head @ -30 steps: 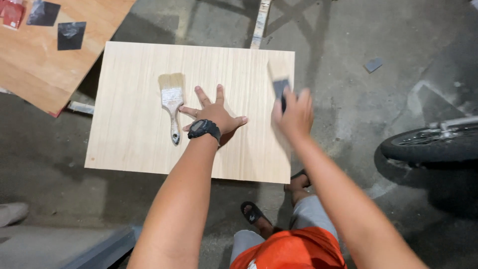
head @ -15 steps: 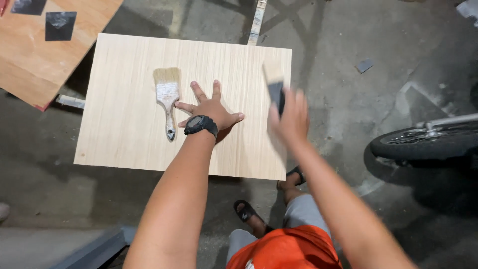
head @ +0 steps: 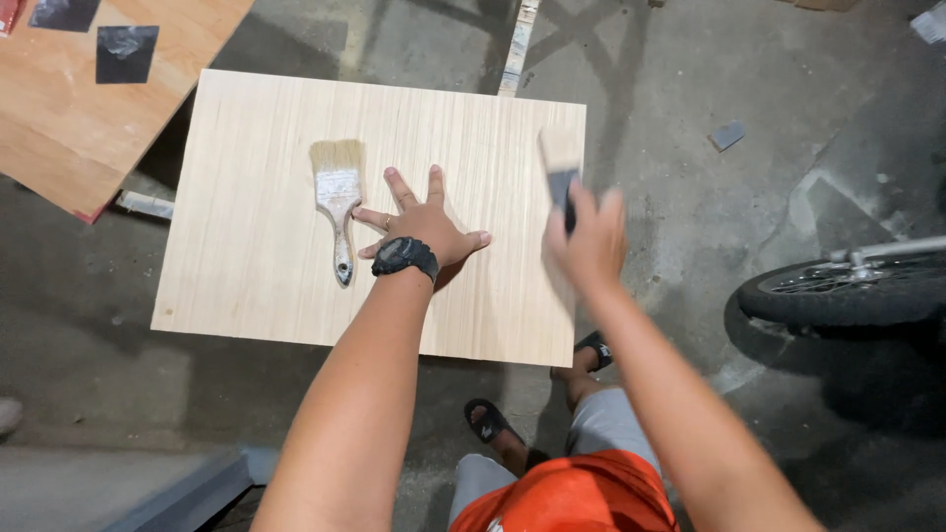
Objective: Sanding the edges of a wooden board and brushing off the resulting dust in a workshop environment.
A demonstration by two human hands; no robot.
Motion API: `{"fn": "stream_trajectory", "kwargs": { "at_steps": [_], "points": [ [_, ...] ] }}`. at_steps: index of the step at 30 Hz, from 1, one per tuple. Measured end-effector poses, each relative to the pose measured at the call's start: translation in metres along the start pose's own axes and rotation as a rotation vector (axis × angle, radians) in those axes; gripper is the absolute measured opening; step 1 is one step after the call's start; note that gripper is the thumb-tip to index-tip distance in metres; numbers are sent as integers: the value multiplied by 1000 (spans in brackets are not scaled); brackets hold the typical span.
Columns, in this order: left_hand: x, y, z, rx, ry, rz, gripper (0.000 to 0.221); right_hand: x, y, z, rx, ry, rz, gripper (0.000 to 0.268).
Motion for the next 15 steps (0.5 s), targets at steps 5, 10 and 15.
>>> {"fn": "stream_trajectory", "kwargs": {
  "at_steps": [5,10,15],
  "points": [
    [0,4,2,4,22,-23,125,-16,162,28,-105,-49,88,45],
    [-2,3,2,12,50,-28,125,-17,156,24,-61,-54,170,45],
    [-3,-4,-4,-101,77,49,118,23,-20,-25,57,19,57,48]
  ]
}}
Point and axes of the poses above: each hand's wrist, its own y-axis towards the middle knuckle, its own z-axis out of the palm, x = y × z, the point moved 8 cm from there along y, towards the middle knuckle, and after that the axes turned 4 degrees about -z, right-handed, at the moved point
